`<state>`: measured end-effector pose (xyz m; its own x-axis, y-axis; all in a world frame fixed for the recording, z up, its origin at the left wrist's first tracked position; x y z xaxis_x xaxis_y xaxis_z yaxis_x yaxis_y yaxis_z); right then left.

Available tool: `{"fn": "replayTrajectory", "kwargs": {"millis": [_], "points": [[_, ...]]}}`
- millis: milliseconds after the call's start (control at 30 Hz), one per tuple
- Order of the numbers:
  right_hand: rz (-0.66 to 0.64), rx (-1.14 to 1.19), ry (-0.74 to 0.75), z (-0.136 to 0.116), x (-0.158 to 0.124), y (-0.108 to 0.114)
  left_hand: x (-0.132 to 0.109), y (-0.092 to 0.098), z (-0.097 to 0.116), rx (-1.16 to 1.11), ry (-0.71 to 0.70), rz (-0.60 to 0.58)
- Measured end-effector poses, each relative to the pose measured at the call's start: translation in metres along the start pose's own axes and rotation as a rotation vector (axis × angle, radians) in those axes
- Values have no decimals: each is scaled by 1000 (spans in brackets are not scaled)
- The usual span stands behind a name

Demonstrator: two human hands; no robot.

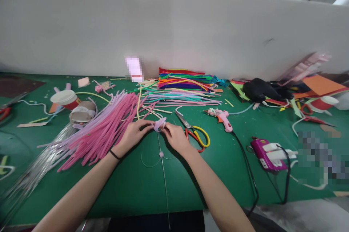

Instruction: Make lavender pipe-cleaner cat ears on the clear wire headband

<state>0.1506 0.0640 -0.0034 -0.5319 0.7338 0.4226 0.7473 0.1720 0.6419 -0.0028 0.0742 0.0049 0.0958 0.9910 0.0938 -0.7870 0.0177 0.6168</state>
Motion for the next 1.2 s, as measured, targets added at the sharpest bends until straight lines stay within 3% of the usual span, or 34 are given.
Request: {"fn": "replayTrajectory", "kwargs": {"millis": [200,400,600,767,967,1100,1200], "points": [[39,-55,-18,5,1,-5,-1,-7,0,88,3,-32],[87,-83,-17,0,3,-13,-3,-8,2,173,-14,11],[13,-396,77,-13,4,-18,-3,-7,6,224,-24,90],[28,-442,131,-14,4,-17,-4,-3,8,184,-11,145],[-3,-436,126,-10,5,-18,1,-4,7,34,7,62],[8,-412,127,-9,4,-16,1,-4,8,66,-106,-10],[31,-371,137,-6,3,-14,-4,-2,10,223,-267,-24]]}}
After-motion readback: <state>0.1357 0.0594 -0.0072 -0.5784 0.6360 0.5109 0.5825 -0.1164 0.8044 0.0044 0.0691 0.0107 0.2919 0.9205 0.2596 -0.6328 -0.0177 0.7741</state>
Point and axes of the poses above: each hand's wrist, its own x-axis towards the middle knuckle, its own y-axis out of the back of the hand, z = x × y, the point moved 8 cm from there along x, towards the middle knuckle, and after that the axes turned 15 degrees about y, right-handed, at the moved point
